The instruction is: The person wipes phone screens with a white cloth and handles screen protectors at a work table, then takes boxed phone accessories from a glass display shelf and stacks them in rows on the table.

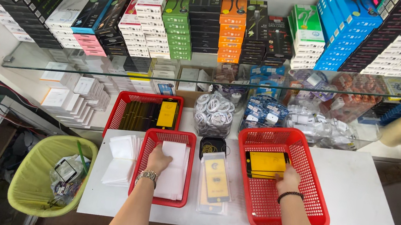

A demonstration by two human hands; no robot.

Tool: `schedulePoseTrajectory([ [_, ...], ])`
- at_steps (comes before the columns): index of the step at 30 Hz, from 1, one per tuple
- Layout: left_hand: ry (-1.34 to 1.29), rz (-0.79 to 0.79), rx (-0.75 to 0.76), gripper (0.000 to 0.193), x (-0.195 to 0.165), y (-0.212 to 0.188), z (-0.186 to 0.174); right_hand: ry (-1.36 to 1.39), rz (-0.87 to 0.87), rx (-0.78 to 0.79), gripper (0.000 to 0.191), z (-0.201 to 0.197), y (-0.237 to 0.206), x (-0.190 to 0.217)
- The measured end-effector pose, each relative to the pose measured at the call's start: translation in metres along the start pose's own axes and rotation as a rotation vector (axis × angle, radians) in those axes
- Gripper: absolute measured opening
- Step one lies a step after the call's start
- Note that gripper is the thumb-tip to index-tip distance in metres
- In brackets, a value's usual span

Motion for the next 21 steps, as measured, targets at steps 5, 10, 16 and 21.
schedulePoseTrajectory([
  [5,0.123,-0.095,0.020,0.076,0.018,-0.027,-0.002,-0.101,-0.418,0.377,0.027,0.074,-0.071,-0.001],
  [10,0.307,-0.063,-0.003,0.104,-0.005,-0.060,-0.025,-1.230,-0.721,0.689,0.068,0.142,-0.177,-0.087],
  [16,0.195,0.007,-0.131,0.118,-0.020,-0.061,-0.051,-1.650,-0.558,0.442,0.100,0.122,-0.183,-0.134],
  [21,-0.023,0.144,-0.211,0.101,-0.033,-0.058,-0.058,-1.447,-0.557,0.482,0.054,0.131,-0.183,-0.125],
])
Point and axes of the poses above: each hand's wrist, its own y-axis towards the middle knuckle, its own z-axis out of the palm, x = y × z, the point moved 8 cm from there along y, towards the middle knuckle, and after that the axes turned 2 degrees about y, right-handed, at the moved point
